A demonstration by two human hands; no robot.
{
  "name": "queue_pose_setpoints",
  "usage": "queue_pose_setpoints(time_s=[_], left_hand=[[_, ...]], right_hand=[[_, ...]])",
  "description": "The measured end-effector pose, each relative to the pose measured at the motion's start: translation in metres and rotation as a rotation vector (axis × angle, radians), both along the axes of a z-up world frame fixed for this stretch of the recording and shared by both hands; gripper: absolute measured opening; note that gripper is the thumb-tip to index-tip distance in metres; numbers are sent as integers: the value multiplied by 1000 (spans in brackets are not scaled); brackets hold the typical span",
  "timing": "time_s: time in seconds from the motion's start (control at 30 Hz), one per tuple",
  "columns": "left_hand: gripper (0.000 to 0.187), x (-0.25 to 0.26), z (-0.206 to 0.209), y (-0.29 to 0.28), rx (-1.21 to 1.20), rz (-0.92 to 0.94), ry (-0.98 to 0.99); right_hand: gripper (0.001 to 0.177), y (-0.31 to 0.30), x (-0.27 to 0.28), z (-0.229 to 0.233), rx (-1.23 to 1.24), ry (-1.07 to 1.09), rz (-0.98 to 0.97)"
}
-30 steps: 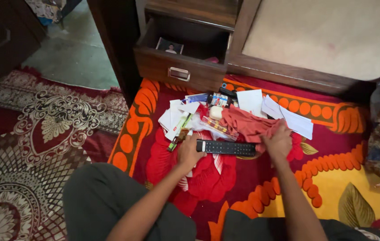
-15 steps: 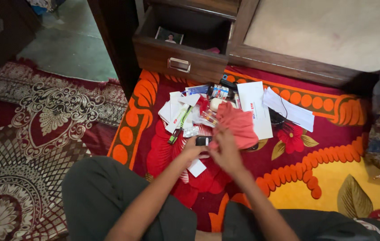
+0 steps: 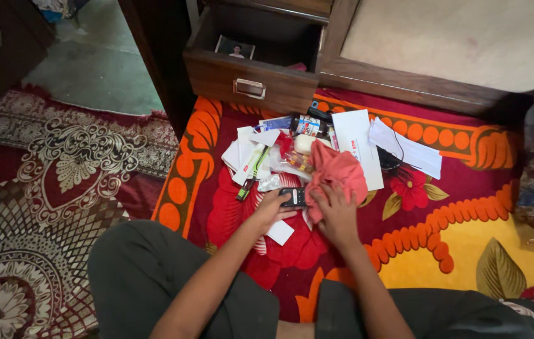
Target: The person sits on the floor and organizes various small items, including a wooden box, papers, a comb, and a remote control, into a nearby drawer. They wipe the box with a cloth and place items one by one into the drawer.
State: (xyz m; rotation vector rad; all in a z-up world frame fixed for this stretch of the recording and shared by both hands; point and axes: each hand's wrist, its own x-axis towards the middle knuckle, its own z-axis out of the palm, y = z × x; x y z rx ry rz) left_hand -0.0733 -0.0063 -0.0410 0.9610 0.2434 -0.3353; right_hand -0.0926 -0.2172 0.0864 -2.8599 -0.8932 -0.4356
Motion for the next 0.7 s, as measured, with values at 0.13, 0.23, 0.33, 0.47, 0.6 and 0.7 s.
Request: queue_pose_setpoints(time_s=[0.13, 0.23, 0.33, 0.47, 0.6, 0.7], left_hand=[[31, -5, 9, 4, -8, -10, -4], [33, -3, 12, 3, -24, 7, 5], [34, -4, 11, 4, -40, 38, 36], [37, -1, 15, 0, -10, 69, 51], [37, 0, 30, -5, 270, 53, 87], [40, -6, 49, -2, 550, 5, -72]], right_hand=[[64, -25, 5, -10, 249, -65, -58], [58, -32, 6, -13, 347, -75, -199], [61, -17, 0, -13, 336, -98, -202], [62, 16, -13, -7, 362, -72, -60], [63, 39, -29, -3, 350, -125, 39], [70, 33, -29, 2, 345, -83, 76]])
